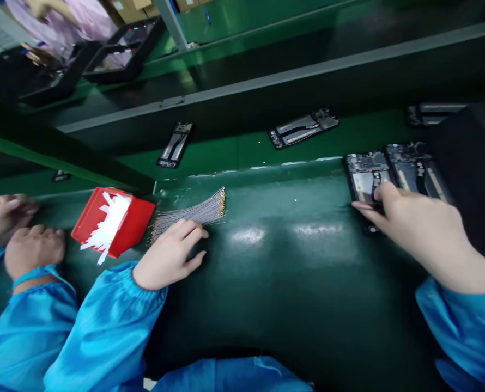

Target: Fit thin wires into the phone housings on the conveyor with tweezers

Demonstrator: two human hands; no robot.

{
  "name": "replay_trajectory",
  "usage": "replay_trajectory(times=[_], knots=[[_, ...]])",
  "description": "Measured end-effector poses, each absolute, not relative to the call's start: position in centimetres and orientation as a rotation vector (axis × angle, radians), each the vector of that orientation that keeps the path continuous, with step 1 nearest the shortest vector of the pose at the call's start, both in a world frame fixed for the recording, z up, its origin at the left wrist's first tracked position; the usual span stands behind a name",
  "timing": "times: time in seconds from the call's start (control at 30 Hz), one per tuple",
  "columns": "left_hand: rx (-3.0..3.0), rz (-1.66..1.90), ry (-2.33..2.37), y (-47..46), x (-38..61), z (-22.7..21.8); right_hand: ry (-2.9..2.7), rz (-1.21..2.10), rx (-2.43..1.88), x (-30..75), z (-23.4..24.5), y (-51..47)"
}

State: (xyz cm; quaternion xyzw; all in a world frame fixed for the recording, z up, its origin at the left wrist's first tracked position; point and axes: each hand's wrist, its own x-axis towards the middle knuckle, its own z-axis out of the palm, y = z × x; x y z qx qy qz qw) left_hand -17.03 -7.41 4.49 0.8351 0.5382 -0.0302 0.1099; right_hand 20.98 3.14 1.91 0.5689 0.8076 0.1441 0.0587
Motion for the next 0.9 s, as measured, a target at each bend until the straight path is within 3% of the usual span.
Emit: replay_trajectory(times=[0.13,0.3,0.4,0.67,0.9], knots=[[2.611,-0.337,1.677,-8.9,-17.4,4.5,2.542,0.131,1.662,19.1,2.1,0.9],[2.801,-0.517,1.88,-8.4,-16.6,3.7,3.022,-0.531,1.036,15.2,1.9,-0.3],[2.865,-0.515,1.865,-7.8,-16.6,3.2,3.165,-0.417,0.79,14.1,1.0,-0.2],[2.873,-0.2,1.786,-5.8,-15.7,2.7,3.132,-0.127,0.939,11.9,0.2,1.5],[2.637,0.229,1.62,-2.3,-8.6,1.1,3.168,-0.365,0.866,12.7,0.5,2.3]])
